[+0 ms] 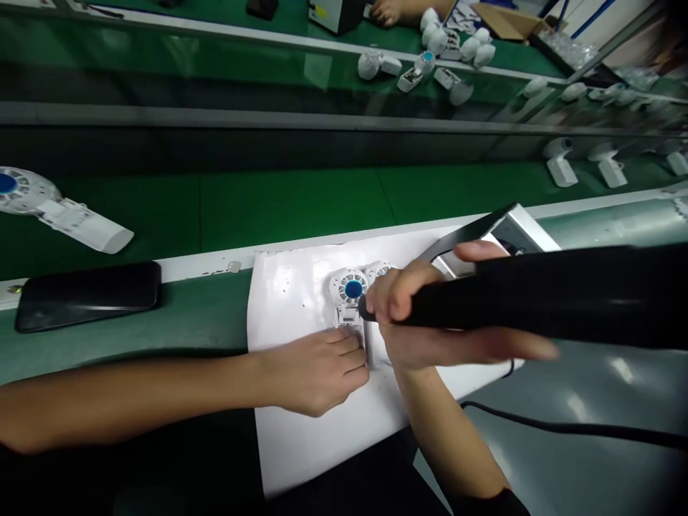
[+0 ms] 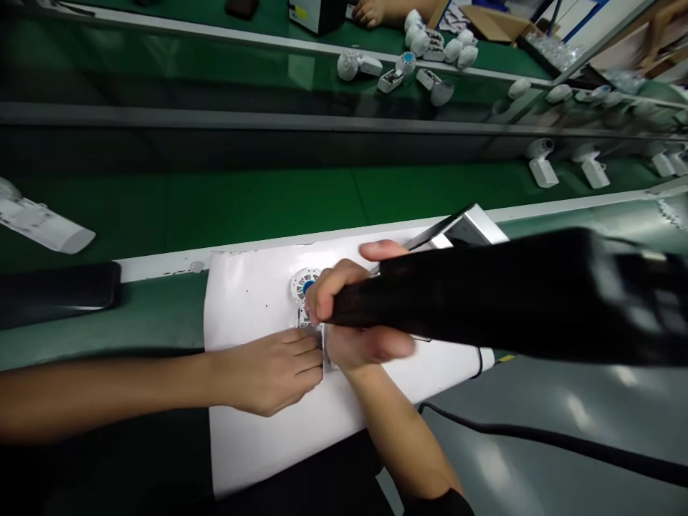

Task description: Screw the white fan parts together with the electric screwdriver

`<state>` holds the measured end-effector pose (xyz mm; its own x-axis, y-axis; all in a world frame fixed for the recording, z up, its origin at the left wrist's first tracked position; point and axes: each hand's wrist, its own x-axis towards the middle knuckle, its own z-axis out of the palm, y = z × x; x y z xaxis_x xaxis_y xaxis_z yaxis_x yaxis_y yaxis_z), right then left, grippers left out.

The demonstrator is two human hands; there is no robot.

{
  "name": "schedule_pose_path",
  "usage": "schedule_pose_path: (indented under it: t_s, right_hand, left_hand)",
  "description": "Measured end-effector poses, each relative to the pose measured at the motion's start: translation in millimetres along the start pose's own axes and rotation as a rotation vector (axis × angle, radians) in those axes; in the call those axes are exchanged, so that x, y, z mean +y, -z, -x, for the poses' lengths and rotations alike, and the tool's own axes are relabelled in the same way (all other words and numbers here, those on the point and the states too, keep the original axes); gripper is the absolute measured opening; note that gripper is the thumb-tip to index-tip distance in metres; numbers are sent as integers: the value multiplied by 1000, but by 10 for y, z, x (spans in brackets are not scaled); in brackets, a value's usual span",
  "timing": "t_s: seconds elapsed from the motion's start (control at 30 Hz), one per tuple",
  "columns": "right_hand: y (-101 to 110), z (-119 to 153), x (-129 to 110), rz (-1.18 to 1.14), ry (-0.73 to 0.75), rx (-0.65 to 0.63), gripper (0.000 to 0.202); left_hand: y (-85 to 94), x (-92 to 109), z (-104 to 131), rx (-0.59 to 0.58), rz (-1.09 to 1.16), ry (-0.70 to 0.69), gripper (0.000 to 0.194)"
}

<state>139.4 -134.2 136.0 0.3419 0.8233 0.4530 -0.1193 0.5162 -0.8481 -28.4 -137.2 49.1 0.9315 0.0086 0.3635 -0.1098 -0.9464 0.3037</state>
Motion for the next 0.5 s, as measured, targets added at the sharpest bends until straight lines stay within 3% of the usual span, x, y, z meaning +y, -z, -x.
schedule_pose_path:
  t_s: [0.1,0.43,0.5]
  right_hand:
    - [-90,26,217,-63,102,-22,57]
    - [-73,145,357,-92,40,-45,61]
    - [-59,217,442,-79,-43,-68,66]
  left_hand:
    - [17,-11,7,18,-3,7,13]
    - [-7,-3,-1,1,24,3,13]
    - [-9,-8,-1,8,36,-2,11]
